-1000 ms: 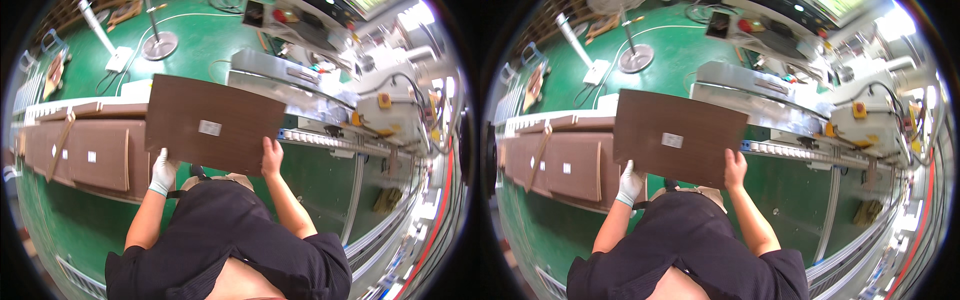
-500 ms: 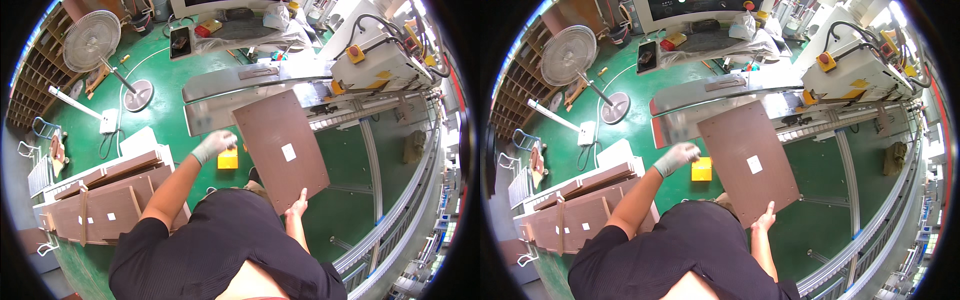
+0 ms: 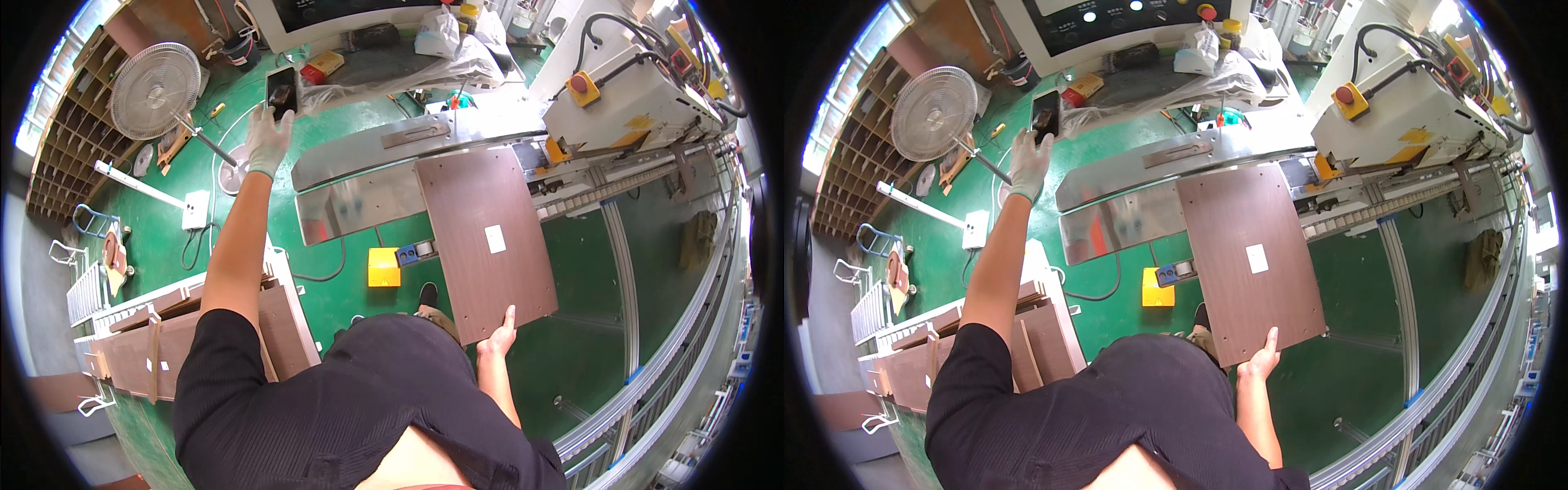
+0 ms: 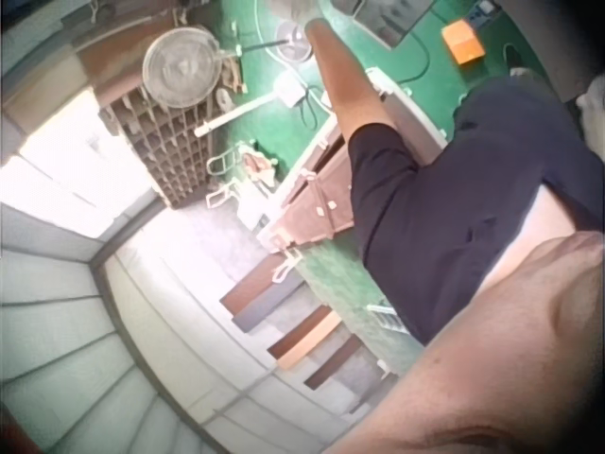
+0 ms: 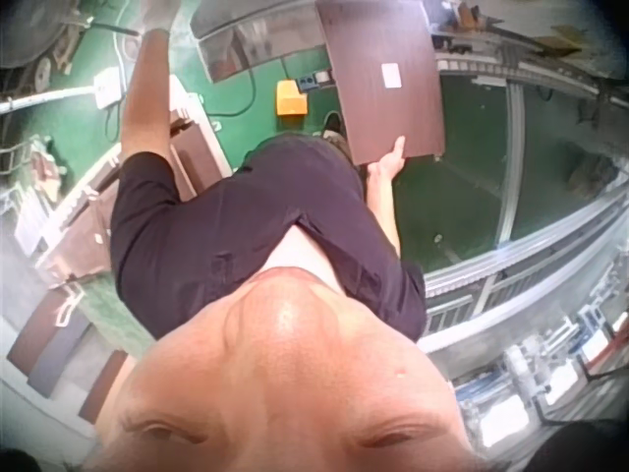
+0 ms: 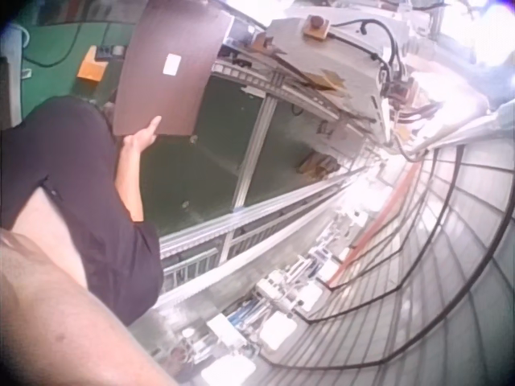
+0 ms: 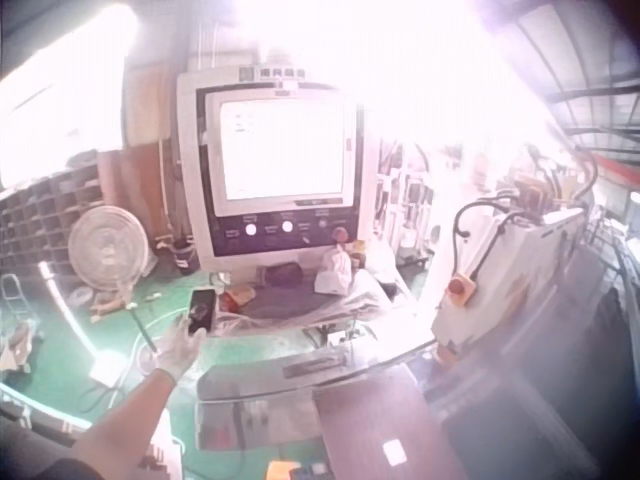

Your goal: The person picks up flat wooden boards from a stack and feeds them into a processing machine one by one, then retrieves the processed boards and places them back onto a separate stack.

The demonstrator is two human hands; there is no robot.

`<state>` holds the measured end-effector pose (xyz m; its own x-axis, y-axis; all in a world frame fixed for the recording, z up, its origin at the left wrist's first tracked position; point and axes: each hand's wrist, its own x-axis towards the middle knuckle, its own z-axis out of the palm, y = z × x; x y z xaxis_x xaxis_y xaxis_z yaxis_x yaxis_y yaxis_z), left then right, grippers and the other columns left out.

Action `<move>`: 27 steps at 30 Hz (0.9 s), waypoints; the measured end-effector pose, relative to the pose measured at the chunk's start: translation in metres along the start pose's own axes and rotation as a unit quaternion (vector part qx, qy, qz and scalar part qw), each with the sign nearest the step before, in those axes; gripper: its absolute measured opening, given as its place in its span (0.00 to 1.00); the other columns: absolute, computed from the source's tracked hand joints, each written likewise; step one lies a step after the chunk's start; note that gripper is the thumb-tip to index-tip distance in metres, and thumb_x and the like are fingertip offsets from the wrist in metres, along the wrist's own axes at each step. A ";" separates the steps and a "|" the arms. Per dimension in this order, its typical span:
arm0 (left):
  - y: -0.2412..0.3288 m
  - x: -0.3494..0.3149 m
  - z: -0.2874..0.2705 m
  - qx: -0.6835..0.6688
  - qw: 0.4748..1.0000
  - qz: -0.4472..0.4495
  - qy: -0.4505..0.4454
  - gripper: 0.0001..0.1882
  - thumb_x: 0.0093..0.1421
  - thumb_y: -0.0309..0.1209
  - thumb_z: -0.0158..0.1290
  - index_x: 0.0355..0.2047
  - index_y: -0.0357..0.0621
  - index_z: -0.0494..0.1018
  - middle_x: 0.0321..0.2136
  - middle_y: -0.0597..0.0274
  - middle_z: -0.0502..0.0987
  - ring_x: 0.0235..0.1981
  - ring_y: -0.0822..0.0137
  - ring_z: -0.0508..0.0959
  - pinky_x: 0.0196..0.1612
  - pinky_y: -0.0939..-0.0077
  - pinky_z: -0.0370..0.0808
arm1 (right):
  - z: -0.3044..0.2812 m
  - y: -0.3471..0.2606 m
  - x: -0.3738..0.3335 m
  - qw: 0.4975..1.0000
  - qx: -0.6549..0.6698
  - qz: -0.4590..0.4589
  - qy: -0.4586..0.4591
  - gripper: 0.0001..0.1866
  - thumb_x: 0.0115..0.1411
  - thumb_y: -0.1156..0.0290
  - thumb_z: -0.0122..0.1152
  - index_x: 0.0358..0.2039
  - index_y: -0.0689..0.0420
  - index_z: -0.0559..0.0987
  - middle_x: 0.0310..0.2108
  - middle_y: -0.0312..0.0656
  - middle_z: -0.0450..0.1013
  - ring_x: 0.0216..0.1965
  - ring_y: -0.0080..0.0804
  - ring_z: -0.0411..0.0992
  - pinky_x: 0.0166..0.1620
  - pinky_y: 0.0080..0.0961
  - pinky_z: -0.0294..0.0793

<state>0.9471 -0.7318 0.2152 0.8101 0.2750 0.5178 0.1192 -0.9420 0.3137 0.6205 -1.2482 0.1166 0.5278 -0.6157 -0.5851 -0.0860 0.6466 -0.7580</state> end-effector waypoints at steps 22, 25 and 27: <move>0.096 -0.174 0.036 0.027 0.980 0.069 -0.186 0.36 0.61 0.48 0.54 0.64 0.43 0.63 0.68 0.46 0.58 0.71 0.44 0.54 0.72 0.50 0.48 | 0.018 -0.015 0.026 0.987 0.055 0.149 -0.019 0.33 0.64 0.49 0.62 0.61 0.58 0.71 0.61 0.44 0.69 0.60 0.47 0.67 0.62 0.49 0.67; 0.096 -0.171 0.040 0.022 0.980 0.054 -0.189 0.35 0.61 0.48 0.54 0.64 0.45 0.64 0.68 0.46 0.59 0.71 0.44 0.54 0.72 0.50 0.49 | 0.023 -0.023 0.031 0.985 0.060 0.159 -0.014 0.33 0.65 0.47 0.60 0.62 0.57 0.71 0.61 0.44 0.69 0.60 0.47 0.67 0.62 0.48 0.67; 0.098 -0.170 0.039 0.020 0.980 0.057 -0.192 0.34 0.61 0.48 0.55 0.64 0.45 0.64 0.68 0.47 0.59 0.71 0.44 0.54 0.72 0.49 0.49 | 0.025 -0.032 0.047 0.987 0.042 0.156 -0.022 0.33 0.66 0.46 0.59 0.63 0.57 0.70 0.61 0.45 0.69 0.60 0.47 0.67 0.62 0.49 0.67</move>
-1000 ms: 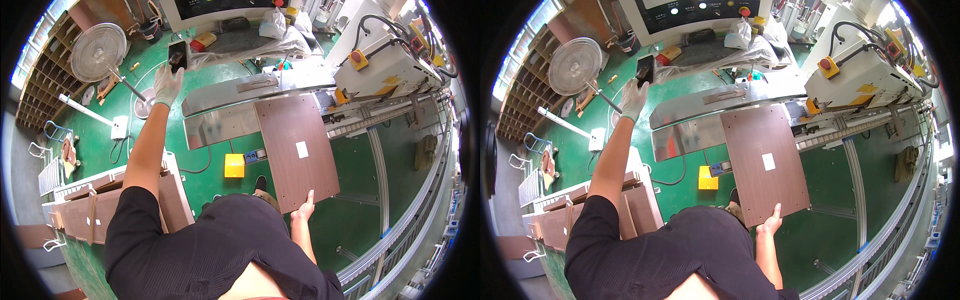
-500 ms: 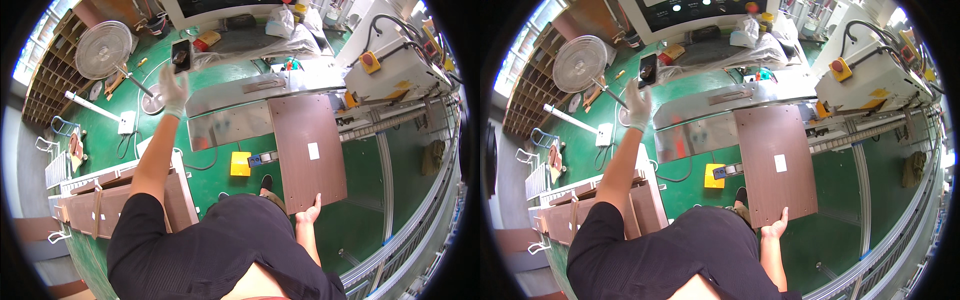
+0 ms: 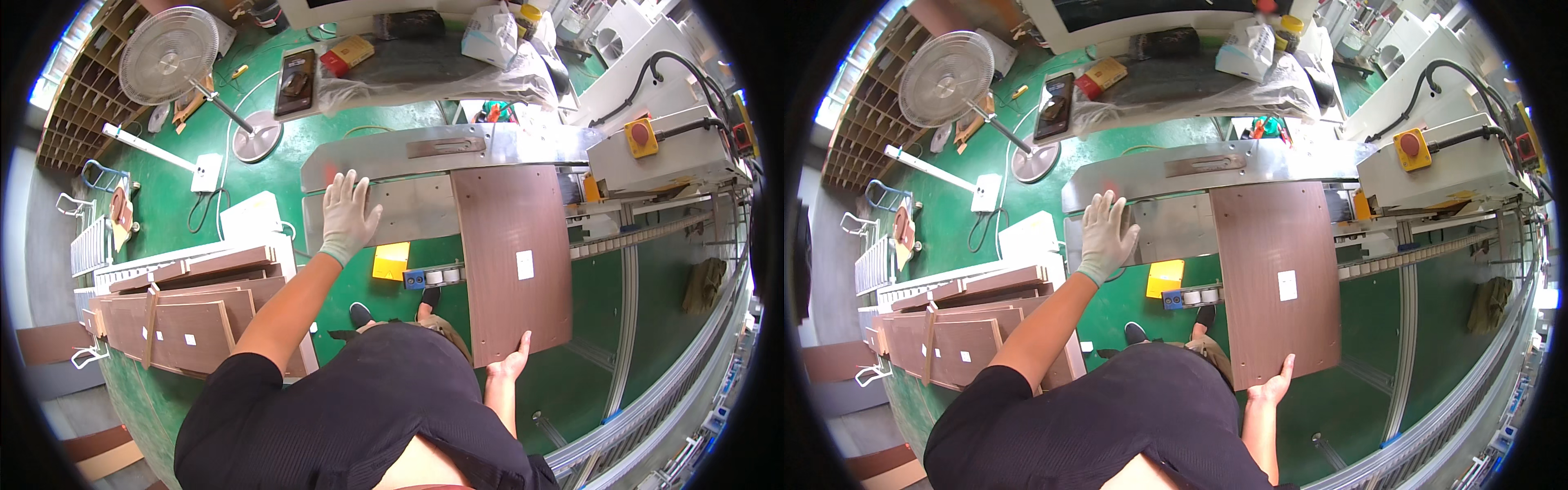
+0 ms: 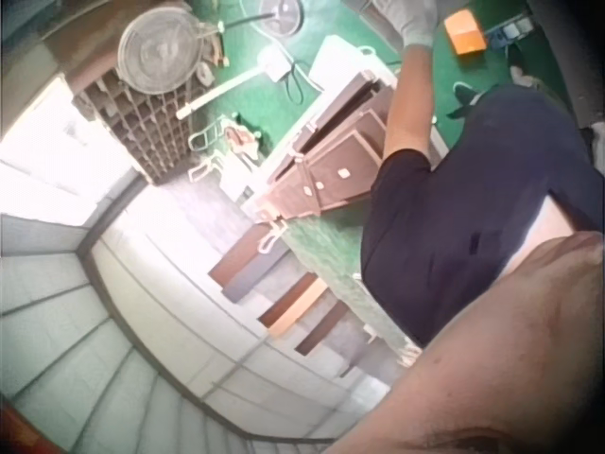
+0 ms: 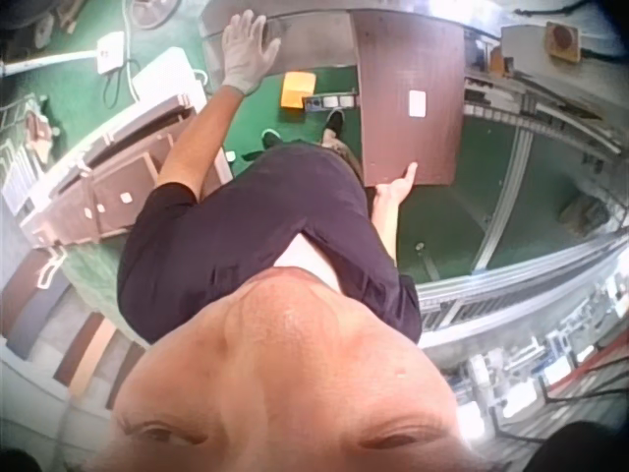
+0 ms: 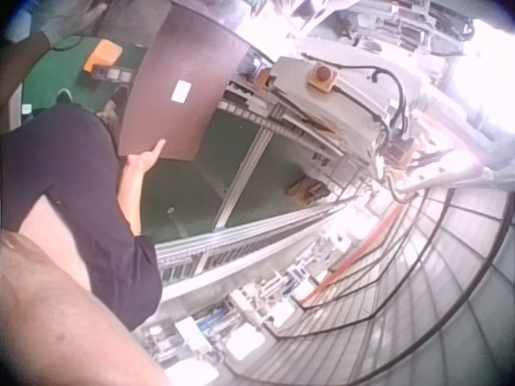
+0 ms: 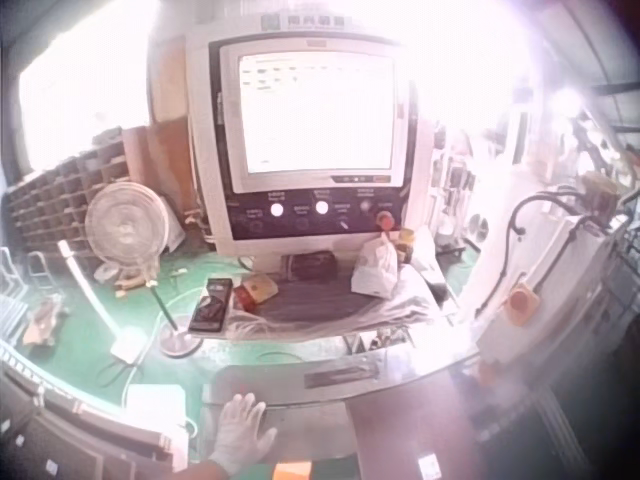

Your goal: The person picks up flat wooden boards from a stack and feeds them into a processing machine one by one, then retrieves the processed boards and places them back onto a separate stack.

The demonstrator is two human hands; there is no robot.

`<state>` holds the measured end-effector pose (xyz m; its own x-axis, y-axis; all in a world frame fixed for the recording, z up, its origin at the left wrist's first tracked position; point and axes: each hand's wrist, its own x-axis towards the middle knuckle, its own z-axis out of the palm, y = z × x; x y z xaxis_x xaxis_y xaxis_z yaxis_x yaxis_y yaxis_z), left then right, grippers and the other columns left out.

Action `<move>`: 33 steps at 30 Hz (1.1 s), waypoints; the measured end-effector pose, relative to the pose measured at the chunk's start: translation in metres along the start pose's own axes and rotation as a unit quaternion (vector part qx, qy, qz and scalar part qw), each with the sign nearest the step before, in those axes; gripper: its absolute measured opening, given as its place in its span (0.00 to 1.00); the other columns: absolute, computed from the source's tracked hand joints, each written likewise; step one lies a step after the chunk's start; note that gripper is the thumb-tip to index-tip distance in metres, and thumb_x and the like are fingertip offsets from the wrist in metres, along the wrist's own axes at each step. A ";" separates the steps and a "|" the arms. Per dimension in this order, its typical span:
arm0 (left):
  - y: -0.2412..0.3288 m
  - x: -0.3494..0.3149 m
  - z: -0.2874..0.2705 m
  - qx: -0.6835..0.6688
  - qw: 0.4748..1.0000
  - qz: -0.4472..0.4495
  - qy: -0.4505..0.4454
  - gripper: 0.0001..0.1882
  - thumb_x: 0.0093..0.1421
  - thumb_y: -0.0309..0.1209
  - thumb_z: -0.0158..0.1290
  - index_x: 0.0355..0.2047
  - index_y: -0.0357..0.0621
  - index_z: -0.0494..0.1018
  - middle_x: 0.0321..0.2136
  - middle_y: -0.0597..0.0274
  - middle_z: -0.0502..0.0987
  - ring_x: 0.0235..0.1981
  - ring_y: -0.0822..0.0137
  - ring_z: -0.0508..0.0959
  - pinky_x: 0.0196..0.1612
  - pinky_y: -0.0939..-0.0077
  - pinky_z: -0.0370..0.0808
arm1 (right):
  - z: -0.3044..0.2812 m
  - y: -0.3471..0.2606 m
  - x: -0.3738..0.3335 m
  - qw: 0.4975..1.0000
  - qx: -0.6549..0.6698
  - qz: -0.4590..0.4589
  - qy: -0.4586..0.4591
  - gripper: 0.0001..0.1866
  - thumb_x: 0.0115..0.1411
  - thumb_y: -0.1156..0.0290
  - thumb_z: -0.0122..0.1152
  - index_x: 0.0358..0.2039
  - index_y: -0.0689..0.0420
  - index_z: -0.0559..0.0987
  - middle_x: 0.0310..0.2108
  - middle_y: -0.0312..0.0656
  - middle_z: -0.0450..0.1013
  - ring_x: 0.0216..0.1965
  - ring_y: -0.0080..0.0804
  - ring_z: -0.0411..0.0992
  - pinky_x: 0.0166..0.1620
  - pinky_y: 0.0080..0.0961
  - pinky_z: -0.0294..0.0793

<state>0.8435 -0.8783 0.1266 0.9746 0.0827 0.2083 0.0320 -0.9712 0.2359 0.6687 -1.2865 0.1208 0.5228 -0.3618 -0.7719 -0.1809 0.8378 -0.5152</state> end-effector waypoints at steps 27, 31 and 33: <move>-0.001 -0.002 0.025 0.073 0.997 0.021 0.009 0.32 0.64 0.37 0.52 0.66 0.41 0.60 0.70 0.45 0.57 0.71 0.41 0.54 0.72 0.49 0.51 | 0.001 -0.222 0.152 0.983 0.047 -0.105 0.140 0.27 0.68 0.53 0.61 0.60 0.56 0.73 0.61 0.45 0.70 0.62 0.44 0.67 0.63 0.52 0.66; -0.003 0.004 0.023 0.100 0.995 0.018 -0.001 0.32 0.66 0.38 0.50 0.68 0.43 0.58 0.71 0.47 0.56 0.72 0.42 0.53 0.73 0.50 0.51 | -0.002 -0.257 0.159 0.973 0.142 -0.150 0.108 0.24 0.68 0.58 0.60 0.58 0.58 0.73 0.63 0.43 0.68 0.61 0.43 0.66 0.62 0.45 0.65; -0.007 0.004 0.026 0.112 0.993 0.030 0.005 0.31 0.67 0.39 0.49 0.67 0.42 0.59 0.71 0.46 0.56 0.71 0.42 0.55 0.72 0.52 0.52 | -0.029 -0.267 0.210 0.948 0.206 -0.220 0.103 0.21 0.67 0.61 0.60 0.55 0.59 0.74 0.59 0.46 0.70 0.57 0.43 0.69 0.59 0.44 0.67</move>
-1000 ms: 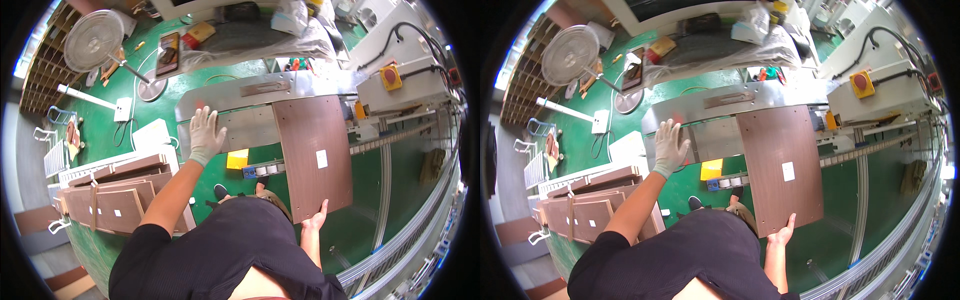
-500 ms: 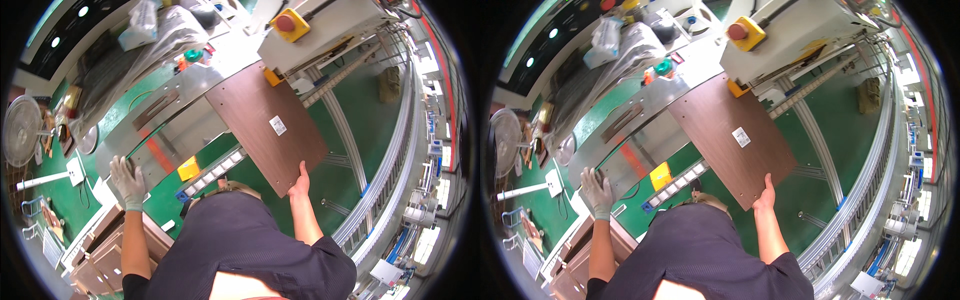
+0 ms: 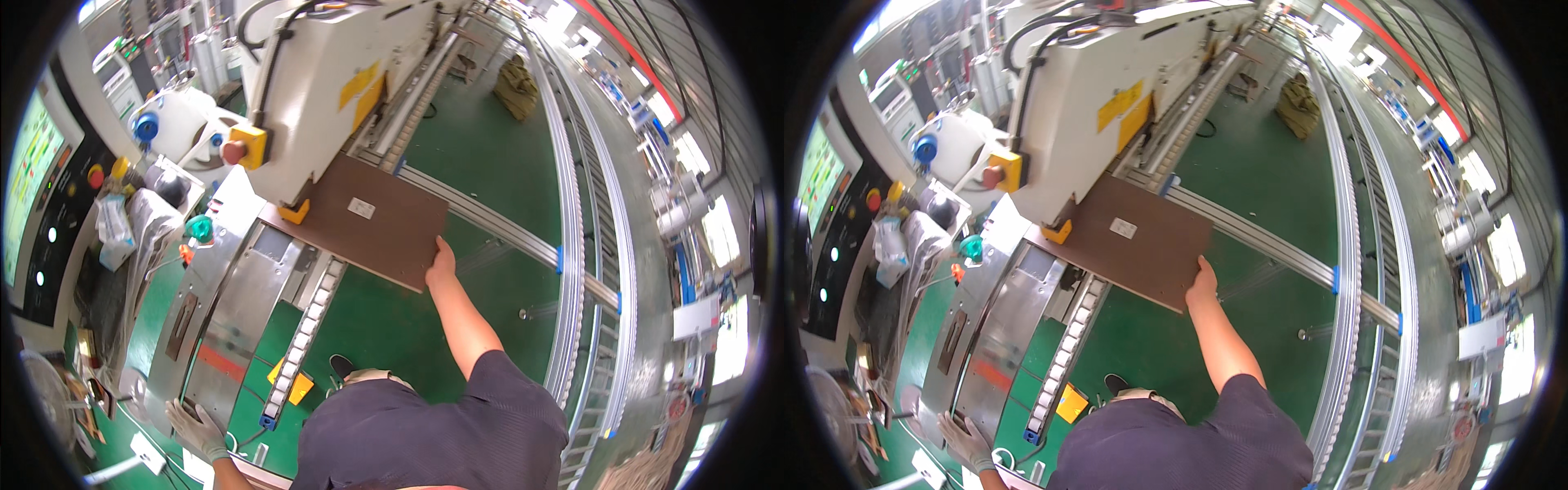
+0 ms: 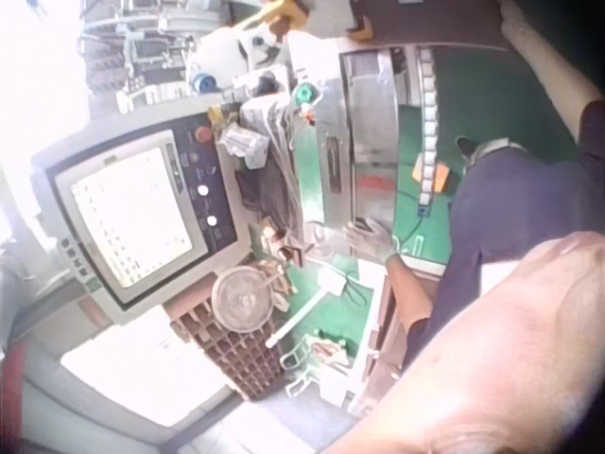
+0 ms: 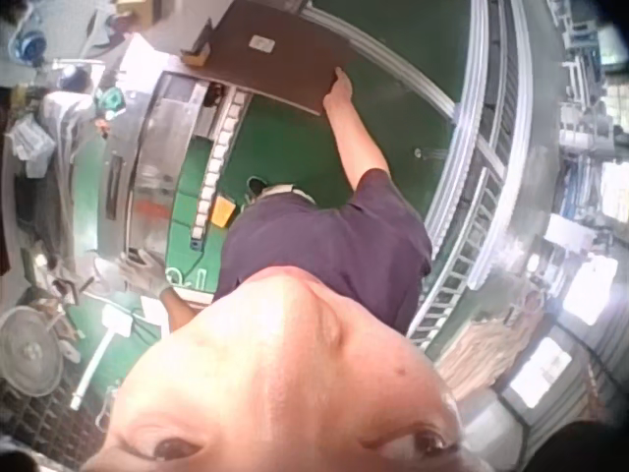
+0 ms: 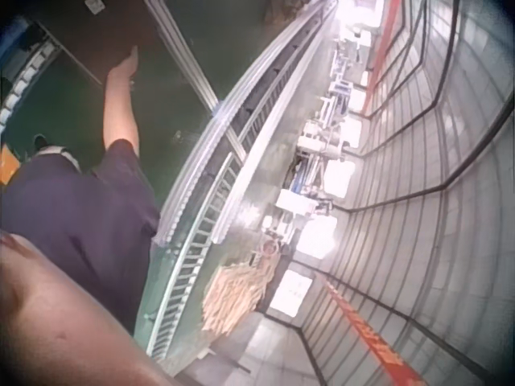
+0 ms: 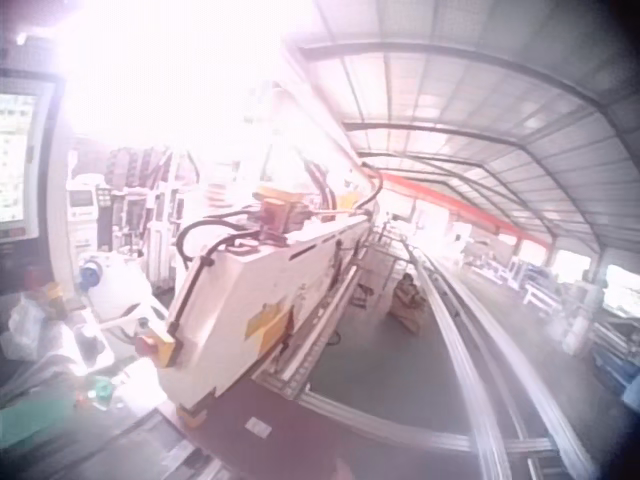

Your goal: The person picks up flat wooden boards from a stack and feeds them into a processing machine one by one, then retrieves the processed boards and places them back onto a separate stack.

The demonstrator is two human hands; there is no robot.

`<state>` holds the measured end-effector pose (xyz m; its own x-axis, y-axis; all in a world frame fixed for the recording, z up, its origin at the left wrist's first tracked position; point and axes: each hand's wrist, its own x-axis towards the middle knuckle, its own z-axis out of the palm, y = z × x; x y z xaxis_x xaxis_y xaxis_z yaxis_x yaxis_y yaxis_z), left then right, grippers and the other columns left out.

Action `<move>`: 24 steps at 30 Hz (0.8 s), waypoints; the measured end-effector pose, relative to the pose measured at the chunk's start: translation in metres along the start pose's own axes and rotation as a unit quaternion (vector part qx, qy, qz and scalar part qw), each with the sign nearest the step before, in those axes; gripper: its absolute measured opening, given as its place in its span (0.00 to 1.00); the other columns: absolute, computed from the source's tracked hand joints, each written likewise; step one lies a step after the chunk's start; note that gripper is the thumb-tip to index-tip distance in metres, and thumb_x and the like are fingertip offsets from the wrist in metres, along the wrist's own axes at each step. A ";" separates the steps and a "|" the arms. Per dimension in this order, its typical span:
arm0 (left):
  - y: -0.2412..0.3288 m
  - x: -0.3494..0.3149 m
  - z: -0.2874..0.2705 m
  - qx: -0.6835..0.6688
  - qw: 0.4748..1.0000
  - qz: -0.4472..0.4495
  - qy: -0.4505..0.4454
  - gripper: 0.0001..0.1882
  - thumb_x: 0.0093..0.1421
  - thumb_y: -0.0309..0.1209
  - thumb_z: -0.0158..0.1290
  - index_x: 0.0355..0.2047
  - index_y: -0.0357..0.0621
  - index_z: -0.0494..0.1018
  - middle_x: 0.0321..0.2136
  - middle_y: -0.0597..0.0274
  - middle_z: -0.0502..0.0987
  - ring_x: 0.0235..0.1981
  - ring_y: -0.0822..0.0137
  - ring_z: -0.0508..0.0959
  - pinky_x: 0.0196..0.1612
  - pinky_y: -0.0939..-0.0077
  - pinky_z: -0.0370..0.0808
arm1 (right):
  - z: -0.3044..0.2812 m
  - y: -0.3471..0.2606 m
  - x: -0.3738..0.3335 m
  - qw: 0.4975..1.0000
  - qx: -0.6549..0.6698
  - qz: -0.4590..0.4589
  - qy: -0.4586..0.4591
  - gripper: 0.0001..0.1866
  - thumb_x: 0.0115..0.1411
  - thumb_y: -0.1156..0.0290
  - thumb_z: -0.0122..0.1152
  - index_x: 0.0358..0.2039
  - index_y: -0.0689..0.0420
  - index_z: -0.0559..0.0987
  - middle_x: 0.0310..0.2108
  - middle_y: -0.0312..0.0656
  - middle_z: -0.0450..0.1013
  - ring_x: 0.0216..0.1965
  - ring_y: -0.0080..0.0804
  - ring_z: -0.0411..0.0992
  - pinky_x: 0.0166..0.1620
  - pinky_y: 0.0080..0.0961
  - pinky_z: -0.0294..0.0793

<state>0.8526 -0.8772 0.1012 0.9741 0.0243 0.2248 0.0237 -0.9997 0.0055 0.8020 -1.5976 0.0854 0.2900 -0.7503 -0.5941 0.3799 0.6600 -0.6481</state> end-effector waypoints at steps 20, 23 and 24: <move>0.079 -0.075 -0.006 -0.075 0.935 0.335 -0.091 0.33 0.67 0.45 0.51 0.63 0.32 0.61 0.61 0.41 0.65 0.62 0.46 0.66 0.66 0.52 0.61 | -0.156 0.212 -0.274 0.343 -0.737 -0.312 -0.492 0.23 0.54 0.46 0.63 0.41 0.50 0.86 0.51 0.41 0.77 0.63 0.42 0.66 0.67 0.56 0.55; 0.090 -0.086 0.001 -0.094 0.916 0.370 -0.127 0.34 0.67 0.46 0.50 0.63 0.32 0.61 0.62 0.40 0.64 0.63 0.46 0.65 0.66 0.53 0.61 | -0.239 0.171 -0.272 0.429 -0.828 -0.145 -0.330 0.16 0.54 0.57 0.63 0.37 0.53 0.85 0.38 0.45 0.82 0.43 0.46 0.80 0.43 0.46 0.80; 0.089 -0.091 0.002 -0.105 0.915 0.367 -0.133 0.34 0.67 0.46 0.50 0.63 0.32 0.60 0.62 0.40 0.64 0.63 0.46 0.65 0.67 0.53 0.60 | -0.265 0.165 -0.263 0.445 -0.841 -0.112 -0.287 0.13 0.54 0.62 0.63 0.36 0.54 0.85 0.36 0.46 0.82 0.42 0.46 0.81 0.43 0.45 0.81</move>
<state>0.7669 -0.9687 0.0794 0.7314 -0.6820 -0.0028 -0.6748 -0.7243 0.1416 0.5555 -1.2815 0.0084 0.7704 -0.3709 -0.5187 -0.5987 -0.7007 -0.3881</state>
